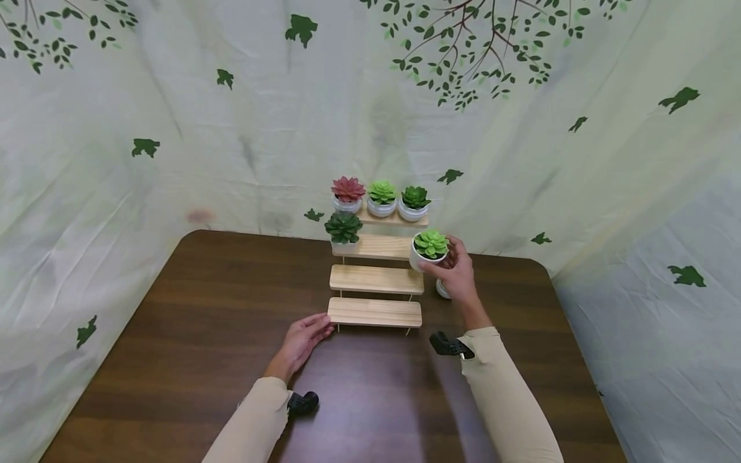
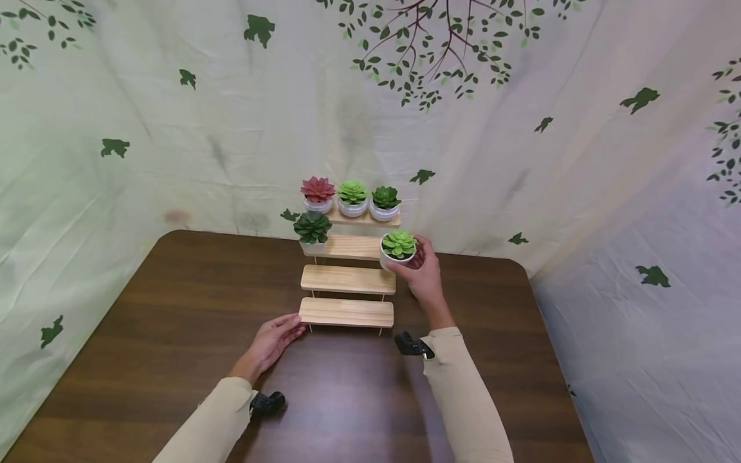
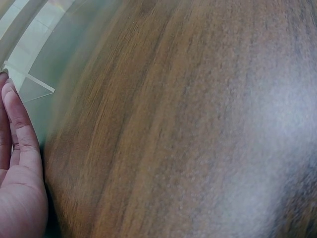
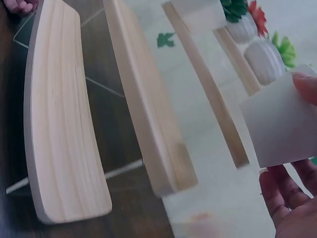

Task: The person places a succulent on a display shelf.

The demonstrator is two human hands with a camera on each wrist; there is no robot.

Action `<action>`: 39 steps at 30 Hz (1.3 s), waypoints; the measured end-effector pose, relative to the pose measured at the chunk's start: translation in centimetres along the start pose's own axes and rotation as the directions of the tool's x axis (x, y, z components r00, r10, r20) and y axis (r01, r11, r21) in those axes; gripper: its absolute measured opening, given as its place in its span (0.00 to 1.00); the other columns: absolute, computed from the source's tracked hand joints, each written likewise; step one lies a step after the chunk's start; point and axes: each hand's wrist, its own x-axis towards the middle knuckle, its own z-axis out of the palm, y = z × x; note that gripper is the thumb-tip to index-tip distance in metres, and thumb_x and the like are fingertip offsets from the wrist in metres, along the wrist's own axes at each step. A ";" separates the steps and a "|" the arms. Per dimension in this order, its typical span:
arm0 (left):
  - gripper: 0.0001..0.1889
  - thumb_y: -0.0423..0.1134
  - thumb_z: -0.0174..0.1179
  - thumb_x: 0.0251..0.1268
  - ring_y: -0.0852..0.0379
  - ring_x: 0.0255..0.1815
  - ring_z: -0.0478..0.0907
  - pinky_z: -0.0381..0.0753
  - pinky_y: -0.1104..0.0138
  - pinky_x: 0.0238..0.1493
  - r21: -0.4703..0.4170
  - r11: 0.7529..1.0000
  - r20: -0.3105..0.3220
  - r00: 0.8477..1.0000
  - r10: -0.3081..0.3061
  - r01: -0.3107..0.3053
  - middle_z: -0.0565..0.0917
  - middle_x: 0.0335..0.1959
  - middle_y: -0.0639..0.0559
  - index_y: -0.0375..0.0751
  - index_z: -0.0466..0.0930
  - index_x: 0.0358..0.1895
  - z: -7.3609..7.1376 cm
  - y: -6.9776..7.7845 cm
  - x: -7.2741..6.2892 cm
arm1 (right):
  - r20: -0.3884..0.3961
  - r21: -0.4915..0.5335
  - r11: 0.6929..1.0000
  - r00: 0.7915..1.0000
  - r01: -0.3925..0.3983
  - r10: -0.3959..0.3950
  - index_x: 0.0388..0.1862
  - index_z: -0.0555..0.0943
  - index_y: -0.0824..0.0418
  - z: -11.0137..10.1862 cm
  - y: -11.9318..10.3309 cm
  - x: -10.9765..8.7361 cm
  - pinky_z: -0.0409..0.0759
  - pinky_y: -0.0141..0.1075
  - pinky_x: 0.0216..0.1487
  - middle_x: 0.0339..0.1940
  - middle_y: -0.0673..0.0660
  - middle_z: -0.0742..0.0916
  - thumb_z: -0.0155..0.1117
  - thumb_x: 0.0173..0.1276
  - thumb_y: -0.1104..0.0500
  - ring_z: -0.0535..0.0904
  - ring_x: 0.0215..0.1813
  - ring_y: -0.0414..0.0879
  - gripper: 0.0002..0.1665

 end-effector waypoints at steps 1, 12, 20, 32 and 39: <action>0.07 0.24 0.53 0.69 0.59 0.35 0.83 0.83 0.71 0.43 -0.004 1.000 0.001 1.000 0.002 -0.002 0.85 0.33 0.51 0.35 0.81 0.40 0.0 0.0 0.0 | 0.006 0.000 1.000 1.000 0.012 -0.012 0.68 0.61 0.66 0.2 0.3 0.3 0.75 0.33 0.56 0.61 0.66 0.75 0.70 0.56 0.74 0.73 0.57 0.49 0.43; 0.08 0.24 0.52 0.69 0.59 0.35 0.83 0.83 0.71 0.43 -0.003 1.000 0.013 1.000 -0.003 0.003 0.85 0.33 0.52 0.36 0.81 0.40 0.0 0.0 -0.1 | 0.102 0.017 1.000 0.995 0.006 -0.008 0.70 0.62 0.65 4.3 -0.6 1.7 0.72 0.46 0.64 0.65 0.66 0.73 0.72 0.57 0.70 0.71 0.63 0.57 0.44; 0.09 0.24 0.53 0.69 0.59 0.35 0.83 0.83 0.70 0.43 -0.005 1.000 0.016 1.000 -0.006 0.006 0.86 0.33 0.52 0.38 0.82 0.38 -0.2 0.0 -0.2 | 0.113 -0.012 1.000 0.993 -0.016 0.017 0.70 0.62 0.62 6.6 -0.5 2.7 0.75 0.43 0.60 0.65 0.64 0.74 0.72 0.57 0.69 0.73 0.62 0.55 0.44; 0.10 0.24 0.53 0.69 0.60 0.34 0.83 0.83 0.71 0.43 -0.011 1.000 0.034 0.999 -0.008 0.008 0.86 0.32 0.52 0.39 0.82 0.37 -0.2 -0.1 -0.1 | 0.126 0.033 0.999 0.991 0.038 -0.042 0.70 0.64 0.62 7.9 0.0 3.0 0.80 0.40 0.54 0.62 0.63 0.76 0.74 0.55 0.68 0.77 0.58 0.54 0.45; 0.08 0.24 0.53 0.68 0.59 0.35 0.83 0.83 0.71 0.43 -0.002 1.000 0.023 1.000 -0.006 0.006 0.86 0.33 0.52 0.37 0.82 0.39 -0.1 -0.1 -0.1 | 0.121 -0.005 1.000 0.993 -0.001 0.002 0.73 0.58 0.61 8.2 0.1 3.2 0.74 0.43 0.63 0.66 0.64 0.73 0.73 0.57 0.67 0.71 0.65 0.54 0.48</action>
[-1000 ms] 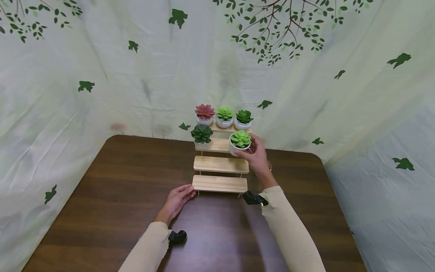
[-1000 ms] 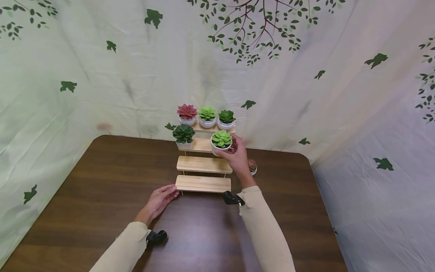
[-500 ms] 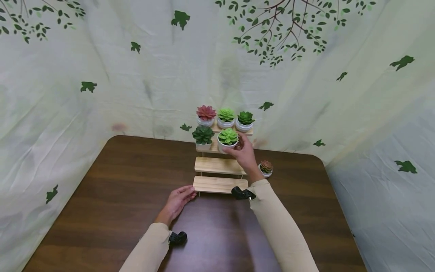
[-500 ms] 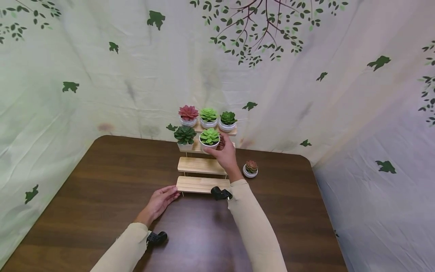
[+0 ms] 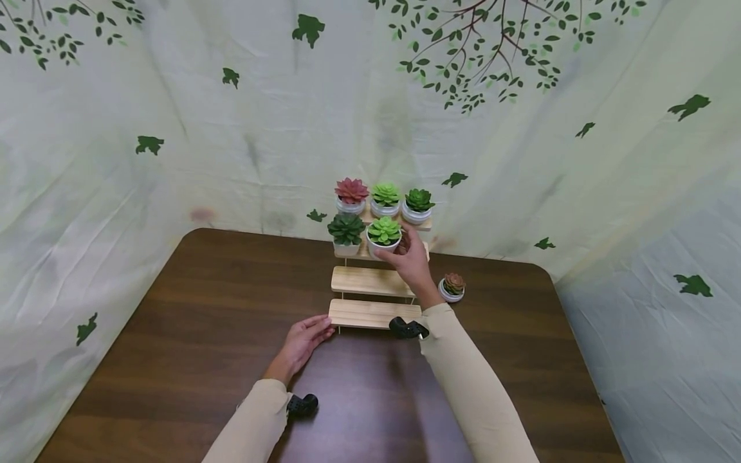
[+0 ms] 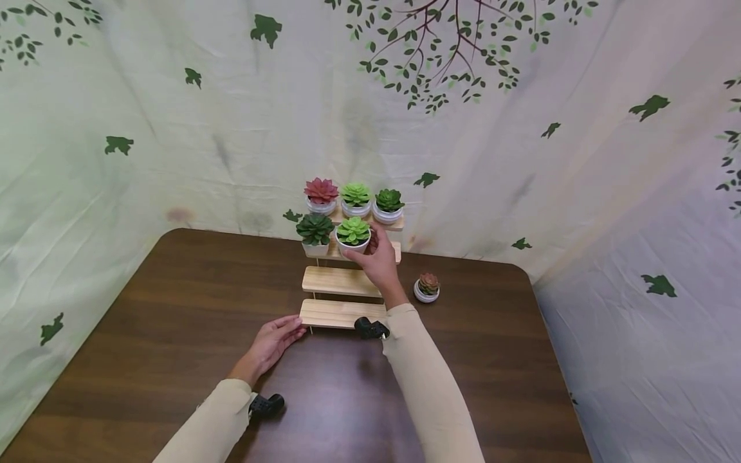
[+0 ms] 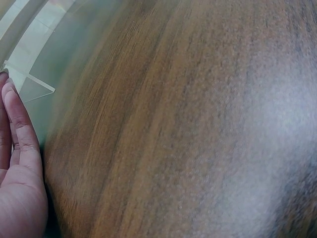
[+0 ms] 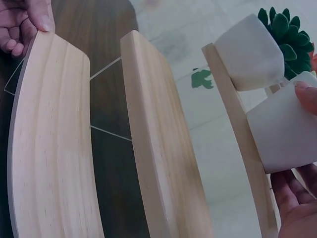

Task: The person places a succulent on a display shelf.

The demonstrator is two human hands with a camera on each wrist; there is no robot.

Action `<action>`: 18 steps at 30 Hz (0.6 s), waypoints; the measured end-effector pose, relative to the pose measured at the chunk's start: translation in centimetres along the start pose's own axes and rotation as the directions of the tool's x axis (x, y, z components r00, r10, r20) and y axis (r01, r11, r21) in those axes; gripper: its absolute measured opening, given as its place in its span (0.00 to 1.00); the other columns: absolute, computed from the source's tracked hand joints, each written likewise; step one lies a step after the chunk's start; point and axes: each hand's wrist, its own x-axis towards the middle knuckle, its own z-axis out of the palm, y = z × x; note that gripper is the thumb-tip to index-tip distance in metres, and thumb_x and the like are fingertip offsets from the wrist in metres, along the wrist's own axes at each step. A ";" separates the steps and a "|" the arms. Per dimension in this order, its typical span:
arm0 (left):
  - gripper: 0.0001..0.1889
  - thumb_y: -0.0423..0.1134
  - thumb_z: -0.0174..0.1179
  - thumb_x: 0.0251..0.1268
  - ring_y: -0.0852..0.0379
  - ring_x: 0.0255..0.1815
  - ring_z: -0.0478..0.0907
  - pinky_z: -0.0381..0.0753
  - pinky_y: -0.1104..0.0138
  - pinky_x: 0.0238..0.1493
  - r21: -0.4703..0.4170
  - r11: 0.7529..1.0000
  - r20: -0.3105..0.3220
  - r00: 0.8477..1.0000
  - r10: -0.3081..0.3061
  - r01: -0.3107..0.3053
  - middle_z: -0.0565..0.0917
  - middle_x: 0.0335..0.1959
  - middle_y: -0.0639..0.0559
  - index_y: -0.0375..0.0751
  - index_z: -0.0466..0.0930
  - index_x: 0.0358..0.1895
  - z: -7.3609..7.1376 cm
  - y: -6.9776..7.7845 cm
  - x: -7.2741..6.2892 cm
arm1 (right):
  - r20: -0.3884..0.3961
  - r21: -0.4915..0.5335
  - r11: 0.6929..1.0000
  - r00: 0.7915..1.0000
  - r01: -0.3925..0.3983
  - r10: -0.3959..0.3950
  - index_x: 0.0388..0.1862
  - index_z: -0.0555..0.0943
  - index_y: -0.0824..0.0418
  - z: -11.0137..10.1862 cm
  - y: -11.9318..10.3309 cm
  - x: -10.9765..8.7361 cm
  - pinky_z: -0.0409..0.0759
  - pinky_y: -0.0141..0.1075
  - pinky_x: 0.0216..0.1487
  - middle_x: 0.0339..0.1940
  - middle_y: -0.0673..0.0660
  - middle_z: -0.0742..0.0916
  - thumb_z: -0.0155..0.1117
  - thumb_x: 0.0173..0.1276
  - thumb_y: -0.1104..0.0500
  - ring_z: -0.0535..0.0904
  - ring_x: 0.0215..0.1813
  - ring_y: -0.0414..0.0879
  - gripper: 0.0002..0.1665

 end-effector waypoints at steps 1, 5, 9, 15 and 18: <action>0.08 0.24 0.53 0.68 0.59 0.35 0.83 0.83 0.70 0.43 0.002 1.000 -0.001 1.000 0.000 0.000 0.85 0.33 0.52 0.37 0.82 0.39 0.0 0.0 0.0 | 0.002 -0.001 1.000 1.000 -0.009 0.009 0.73 0.58 0.61 0.0 0.0 0.1 0.73 0.43 0.64 0.67 0.63 0.72 0.73 0.57 0.67 0.71 0.66 0.54 0.49; 0.09 0.24 0.54 0.68 0.59 0.36 0.83 0.83 0.70 0.44 0.004 1.000 -0.002 1.000 -0.001 0.001 0.85 0.33 0.52 0.38 0.82 0.38 0.0 0.1 0.0 | 0.013 0.012 1.000 1.000 -0.013 0.012 0.73 0.57 0.60 0.0 0.1 0.1 0.73 0.43 0.64 0.67 0.64 0.72 0.72 0.57 0.69 0.71 0.66 0.54 0.48; 0.09 0.24 0.54 0.69 0.59 0.35 0.83 0.83 0.70 0.44 0.004 1.000 -0.003 1.000 0.000 0.000 0.85 0.33 0.52 0.40 0.82 0.37 0.0 0.1 -0.1 | 0.020 0.031 0.999 1.000 0.006 -0.007 0.73 0.59 0.60 -0.4 0.2 -0.1 0.71 0.43 0.66 0.65 0.65 0.73 0.72 0.56 0.70 0.71 0.66 0.56 0.48; 0.08 0.25 0.54 0.68 0.59 0.35 0.83 0.83 0.71 0.44 0.003 1.000 0.000 1.000 -0.012 0.012 0.85 0.32 0.52 0.38 0.82 0.38 0.1 0.2 -0.1 | -0.019 0.076 0.997 1.000 0.026 -0.024 0.70 0.63 0.63 -2.3 0.6 -1.0 0.68 0.43 0.68 0.63 0.68 0.73 0.72 0.56 0.70 0.70 0.65 0.59 0.45; 0.07 0.26 0.55 0.68 0.59 0.36 0.83 0.83 0.70 0.45 0.018 1.000 -0.001 1.000 -0.014 0.014 0.85 0.33 0.52 0.36 0.82 0.41 0.2 0.3 -0.1 | -0.049 0.096 0.995 0.998 0.041 -0.036 0.69 0.63 0.65 -3.6 0.7 -1.5 0.69 0.43 0.68 0.63 0.68 0.73 0.71 0.57 0.71 0.68 0.66 0.61 0.42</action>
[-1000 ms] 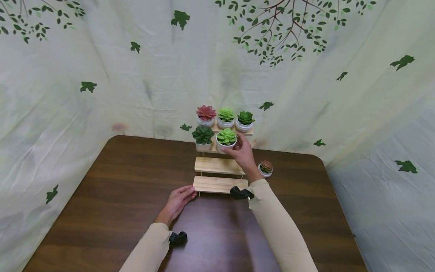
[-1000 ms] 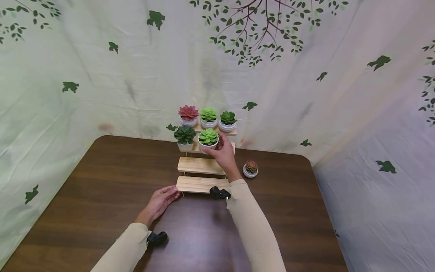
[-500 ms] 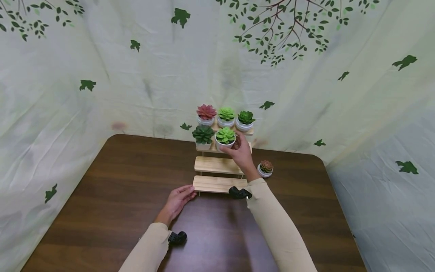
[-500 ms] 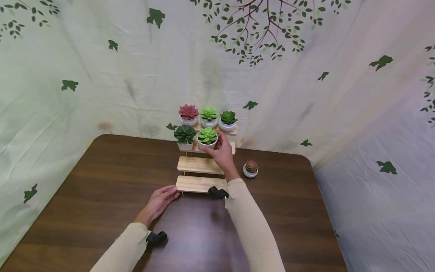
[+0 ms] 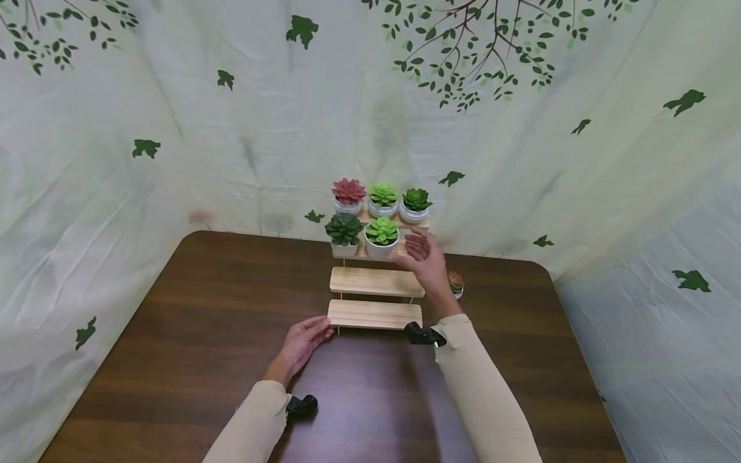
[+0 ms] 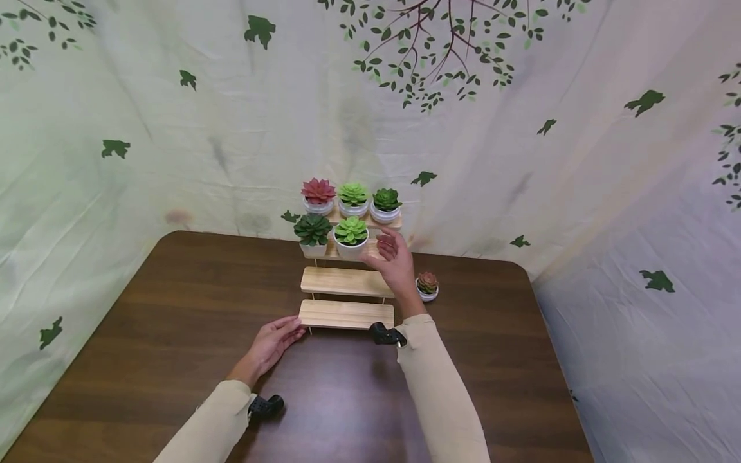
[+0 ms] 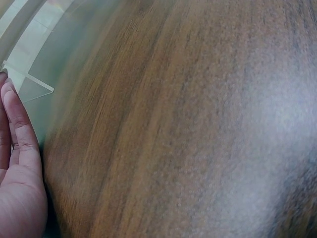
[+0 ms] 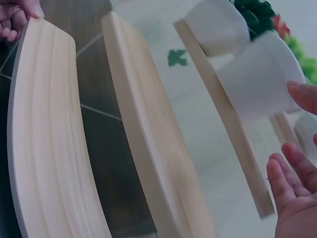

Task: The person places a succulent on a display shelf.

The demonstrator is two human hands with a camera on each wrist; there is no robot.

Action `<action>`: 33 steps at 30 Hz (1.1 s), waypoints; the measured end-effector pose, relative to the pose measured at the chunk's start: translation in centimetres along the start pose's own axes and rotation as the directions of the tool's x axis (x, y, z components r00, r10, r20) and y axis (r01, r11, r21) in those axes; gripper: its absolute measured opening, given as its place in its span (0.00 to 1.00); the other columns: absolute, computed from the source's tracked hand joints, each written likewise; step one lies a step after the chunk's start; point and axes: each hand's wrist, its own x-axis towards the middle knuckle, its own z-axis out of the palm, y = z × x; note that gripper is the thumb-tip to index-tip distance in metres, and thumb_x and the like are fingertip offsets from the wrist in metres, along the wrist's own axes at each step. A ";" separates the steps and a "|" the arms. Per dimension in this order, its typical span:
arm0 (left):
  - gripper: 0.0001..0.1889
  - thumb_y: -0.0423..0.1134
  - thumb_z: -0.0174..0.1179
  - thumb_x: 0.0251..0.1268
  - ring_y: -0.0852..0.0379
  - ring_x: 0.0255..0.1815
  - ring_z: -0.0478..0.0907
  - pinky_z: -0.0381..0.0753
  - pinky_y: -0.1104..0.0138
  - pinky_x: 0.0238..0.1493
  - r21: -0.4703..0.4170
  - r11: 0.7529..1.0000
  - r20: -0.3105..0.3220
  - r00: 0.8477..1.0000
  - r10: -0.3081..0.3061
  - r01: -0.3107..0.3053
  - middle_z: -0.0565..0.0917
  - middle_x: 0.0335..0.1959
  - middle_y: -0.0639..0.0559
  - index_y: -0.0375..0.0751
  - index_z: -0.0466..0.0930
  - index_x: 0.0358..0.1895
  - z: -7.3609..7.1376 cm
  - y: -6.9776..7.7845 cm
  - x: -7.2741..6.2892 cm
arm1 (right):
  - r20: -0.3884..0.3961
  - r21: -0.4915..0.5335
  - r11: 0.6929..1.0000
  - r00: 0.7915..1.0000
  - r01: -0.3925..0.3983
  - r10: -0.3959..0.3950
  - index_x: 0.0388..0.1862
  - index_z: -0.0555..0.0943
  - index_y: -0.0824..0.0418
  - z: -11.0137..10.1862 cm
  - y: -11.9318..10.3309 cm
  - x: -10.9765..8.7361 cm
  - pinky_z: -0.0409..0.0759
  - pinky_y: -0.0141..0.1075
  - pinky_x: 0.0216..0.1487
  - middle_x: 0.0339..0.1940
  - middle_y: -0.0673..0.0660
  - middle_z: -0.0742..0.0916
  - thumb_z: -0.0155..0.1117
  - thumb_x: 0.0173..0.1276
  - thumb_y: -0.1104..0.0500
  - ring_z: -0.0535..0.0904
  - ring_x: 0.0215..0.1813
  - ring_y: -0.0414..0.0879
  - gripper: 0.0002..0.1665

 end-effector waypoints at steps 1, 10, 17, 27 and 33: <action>0.06 0.26 0.55 0.68 0.59 0.36 0.83 0.82 0.70 0.45 0.005 1.000 -0.002 1.000 0.001 -0.001 0.85 0.33 0.52 0.35 0.81 0.42 0.0 0.0 0.0 | -0.010 -0.003 1.000 1.000 0.000 0.000 0.69 0.63 0.65 -0.4 0.0 -0.2 0.69 0.42 0.67 0.63 0.68 0.74 0.71 0.57 0.70 0.69 0.66 0.61 0.42; 0.08 0.25 0.54 0.68 0.59 0.35 0.83 0.83 0.70 0.44 0.001 1.000 -0.009 1.000 0.012 -0.012 0.85 0.33 0.52 0.37 0.82 0.39 -0.1 -0.1 0.0 | -0.101 -0.022 0.999 0.994 0.048 -0.050 0.65 0.66 0.70 -3.7 0.6 -1.2 0.73 0.44 0.63 0.60 0.69 0.75 0.69 0.57 0.74 0.72 0.61 0.61 0.37; 0.07 0.25 0.54 0.68 0.59 0.35 0.83 0.83 0.70 0.43 0.003 1.000 -0.021 1.000 0.009 -0.009 0.85 0.33 0.51 0.35 0.82 0.40 -0.1 -0.1 0.1 | -0.154 -0.047 0.997 0.986 0.063 -0.070 0.64 0.68 0.69 -5.7 1.4 -1.7 0.71 0.47 0.63 0.59 0.68 0.76 0.70 0.57 0.72 0.72 0.60 0.61 0.36; 0.07 0.25 0.54 0.69 0.60 0.35 0.83 0.83 0.70 0.44 0.023 1.000 0.003 1.000 0.018 -0.018 0.85 0.33 0.52 0.33 0.80 0.43 -0.1 -0.1 0.2 | -0.265 -0.081 0.996 0.963 0.027 -0.047 0.64 0.67 0.71 -8.5 1.8 -3.2 0.60 0.54 0.69 0.63 0.71 0.74 0.70 0.57 0.73 0.67 0.66 0.62 0.36; 0.09 0.25 0.53 0.69 0.60 0.34 0.82 0.83 0.71 0.43 0.016 1.000 0.009 1.000 0.020 -0.021 0.85 0.32 0.53 0.38 0.82 0.38 -0.1 -0.2 0.2 | -0.272 -0.103 0.994 0.962 -0.048 0.019 0.65 0.65 0.72 -9.4 3.1 -3.9 0.58 0.55 0.71 0.64 0.72 0.72 0.68 0.58 0.75 0.63 0.69 0.63 0.36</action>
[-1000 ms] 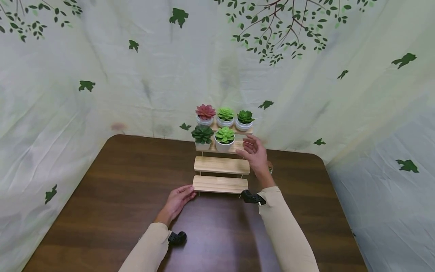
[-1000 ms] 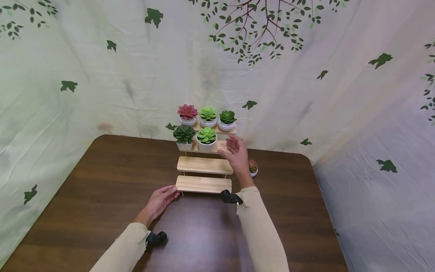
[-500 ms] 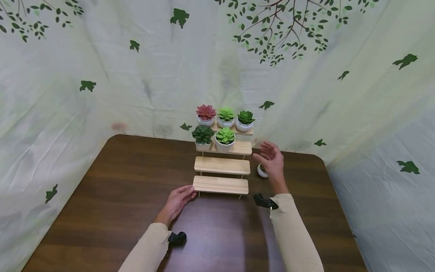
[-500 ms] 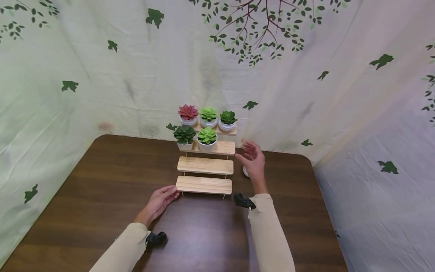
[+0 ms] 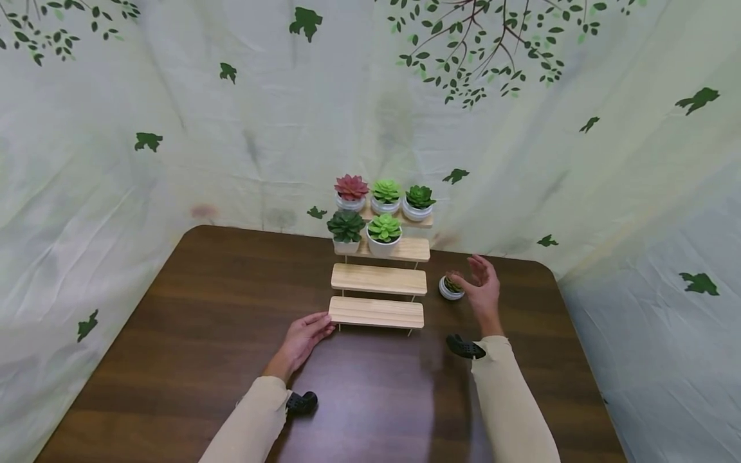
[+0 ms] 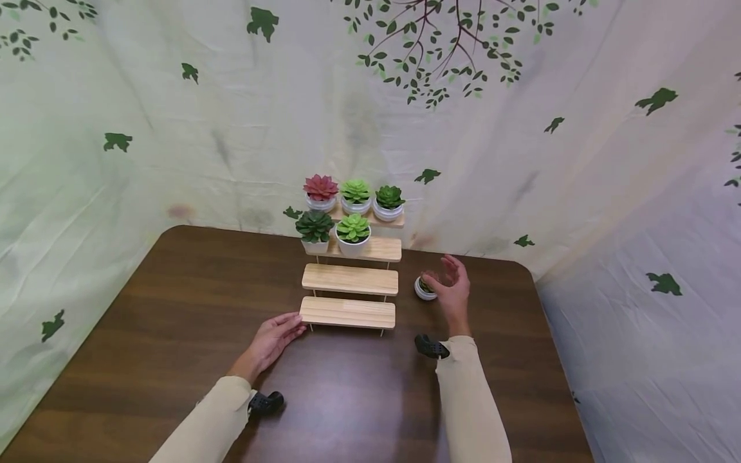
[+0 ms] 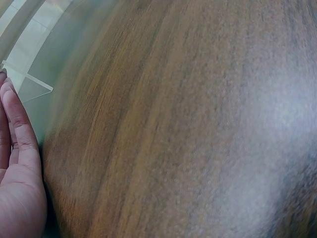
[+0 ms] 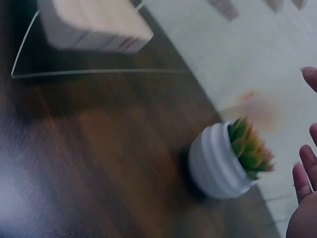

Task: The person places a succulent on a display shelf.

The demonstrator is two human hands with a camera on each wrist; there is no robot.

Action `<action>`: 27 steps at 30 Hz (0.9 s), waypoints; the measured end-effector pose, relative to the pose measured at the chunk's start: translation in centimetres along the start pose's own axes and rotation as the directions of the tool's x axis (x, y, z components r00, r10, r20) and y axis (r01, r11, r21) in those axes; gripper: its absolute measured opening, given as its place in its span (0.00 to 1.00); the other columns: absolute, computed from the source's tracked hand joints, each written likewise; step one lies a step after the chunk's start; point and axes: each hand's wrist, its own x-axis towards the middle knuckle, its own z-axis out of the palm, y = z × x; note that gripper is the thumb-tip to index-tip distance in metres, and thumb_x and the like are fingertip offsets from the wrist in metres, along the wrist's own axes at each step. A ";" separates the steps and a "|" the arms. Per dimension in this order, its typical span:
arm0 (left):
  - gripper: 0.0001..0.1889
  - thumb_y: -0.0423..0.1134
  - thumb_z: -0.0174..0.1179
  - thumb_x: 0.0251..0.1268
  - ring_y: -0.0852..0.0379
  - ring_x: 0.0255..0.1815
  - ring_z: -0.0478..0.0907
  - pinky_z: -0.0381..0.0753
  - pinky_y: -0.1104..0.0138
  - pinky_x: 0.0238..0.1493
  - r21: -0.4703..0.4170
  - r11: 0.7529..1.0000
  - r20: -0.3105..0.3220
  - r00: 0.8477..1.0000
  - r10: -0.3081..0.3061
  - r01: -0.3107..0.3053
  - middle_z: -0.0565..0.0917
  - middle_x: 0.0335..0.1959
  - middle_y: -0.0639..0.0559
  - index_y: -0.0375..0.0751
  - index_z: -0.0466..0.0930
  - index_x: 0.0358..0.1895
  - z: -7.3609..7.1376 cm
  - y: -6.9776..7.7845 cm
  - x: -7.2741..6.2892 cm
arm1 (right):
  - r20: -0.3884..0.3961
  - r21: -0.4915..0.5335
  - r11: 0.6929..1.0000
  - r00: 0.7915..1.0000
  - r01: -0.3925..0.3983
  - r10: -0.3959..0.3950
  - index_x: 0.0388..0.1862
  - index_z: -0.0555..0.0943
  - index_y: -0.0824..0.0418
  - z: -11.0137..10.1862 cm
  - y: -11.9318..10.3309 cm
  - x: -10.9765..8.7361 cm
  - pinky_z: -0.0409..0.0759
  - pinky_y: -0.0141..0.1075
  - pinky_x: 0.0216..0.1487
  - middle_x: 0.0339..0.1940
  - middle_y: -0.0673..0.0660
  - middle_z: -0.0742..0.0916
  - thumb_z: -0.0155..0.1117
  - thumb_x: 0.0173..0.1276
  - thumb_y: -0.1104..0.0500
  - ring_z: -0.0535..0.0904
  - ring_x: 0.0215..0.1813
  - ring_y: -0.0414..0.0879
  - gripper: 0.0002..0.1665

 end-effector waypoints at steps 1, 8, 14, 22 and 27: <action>0.09 0.25 0.53 0.69 0.60 0.34 0.82 0.83 0.71 0.43 -0.002 1.000 -0.004 1.000 0.000 0.000 0.85 0.32 0.53 0.39 0.82 0.38 0.0 0.0 0.0 | 0.003 0.007 1.000 1.000 -0.007 0.007 0.65 0.65 0.72 -0.1 0.4 0.0 0.58 0.56 0.71 0.64 0.72 0.72 0.68 0.58 0.75 0.63 0.69 0.64 0.37; 0.09 0.25 0.52 0.69 0.60 0.35 0.82 0.83 0.70 0.43 -0.011 1.000 -0.010 1.000 -0.008 0.008 0.85 0.32 0.52 0.40 0.82 0.38 0.0 0.1 0.0 | -0.018 0.020 0.998 0.998 -0.056 0.057 0.67 0.64 0.70 -0.8 4.1 1.0 0.59 0.52 0.71 0.66 0.70 0.71 0.69 0.57 0.74 0.62 0.70 0.61 0.40; 0.09 0.24 0.53 0.69 0.59 0.34 0.83 0.83 0.70 0.43 -0.013 1.000 -0.017 1.000 -0.004 0.004 0.85 0.32 0.52 0.38 0.81 0.38 0.1 0.1 -0.1 | -0.008 -0.038 0.995 0.996 -0.094 0.094 0.70 0.61 0.68 -0.9 6.3 1.3 0.62 0.51 0.69 0.68 0.69 0.70 0.69 0.56 0.74 0.64 0.68 0.60 0.43; 0.08 0.24 0.53 0.69 0.60 0.35 0.83 0.83 0.71 0.43 -0.006 1.000 -0.004 1.000 -0.010 0.010 0.85 0.32 0.52 0.36 0.80 0.41 0.1 0.1 -0.1 | -0.007 -0.030 0.984 0.985 -0.175 0.175 0.72 0.57 0.67 -0.1 7.9 0.8 0.70 0.29 0.54 0.67 0.67 0.71 0.69 0.54 0.77 0.68 0.63 0.55 0.48; 0.07 0.24 0.52 0.69 0.60 0.35 0.82 0.83 0.71 0.43 -0.003 1.000 -0.010 1.000 -0.012 0.012 0.85 0.32 0.52 0.35 0.80 0.42 0.0 0.1 -0.1 | -0.020 -0.058 0.979 0.981 -0.193 0.193 0.72 0.59 0.67 0.3 8.6 0.6 0.70 0.23 0.49 0.67 0.68 0.71 0.69 0.54 0.76 0.69 0.62 0.54 0.47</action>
